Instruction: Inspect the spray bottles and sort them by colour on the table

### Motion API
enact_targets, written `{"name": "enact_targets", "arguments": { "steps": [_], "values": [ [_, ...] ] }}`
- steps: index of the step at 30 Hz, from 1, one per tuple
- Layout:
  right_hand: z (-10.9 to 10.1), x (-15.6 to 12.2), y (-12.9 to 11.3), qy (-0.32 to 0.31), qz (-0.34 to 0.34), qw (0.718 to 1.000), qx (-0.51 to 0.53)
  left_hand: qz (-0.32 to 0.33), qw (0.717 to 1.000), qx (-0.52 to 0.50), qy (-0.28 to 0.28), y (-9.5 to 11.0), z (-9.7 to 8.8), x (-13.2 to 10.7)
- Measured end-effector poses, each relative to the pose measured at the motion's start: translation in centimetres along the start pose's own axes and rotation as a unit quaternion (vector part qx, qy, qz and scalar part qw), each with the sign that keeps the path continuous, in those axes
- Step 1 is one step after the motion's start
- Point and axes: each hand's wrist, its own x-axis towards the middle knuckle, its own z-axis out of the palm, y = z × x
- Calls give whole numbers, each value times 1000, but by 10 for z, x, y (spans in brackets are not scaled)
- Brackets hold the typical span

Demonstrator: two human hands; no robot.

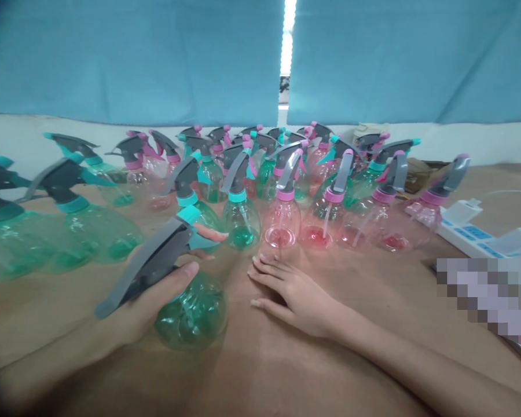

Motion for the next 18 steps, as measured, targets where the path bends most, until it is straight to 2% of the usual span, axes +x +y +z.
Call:
{"name": "enact_targets", "arguments": {
  "steps": [4,18],
  "values": [
    [0,0,0,-1,-2,1000,-1,-20,998,-49,-18,0,-1,0],
    [1,0,1,16,-6,1000,17,-30,999,-37,-9,4,-1,-1]
  ]
}}
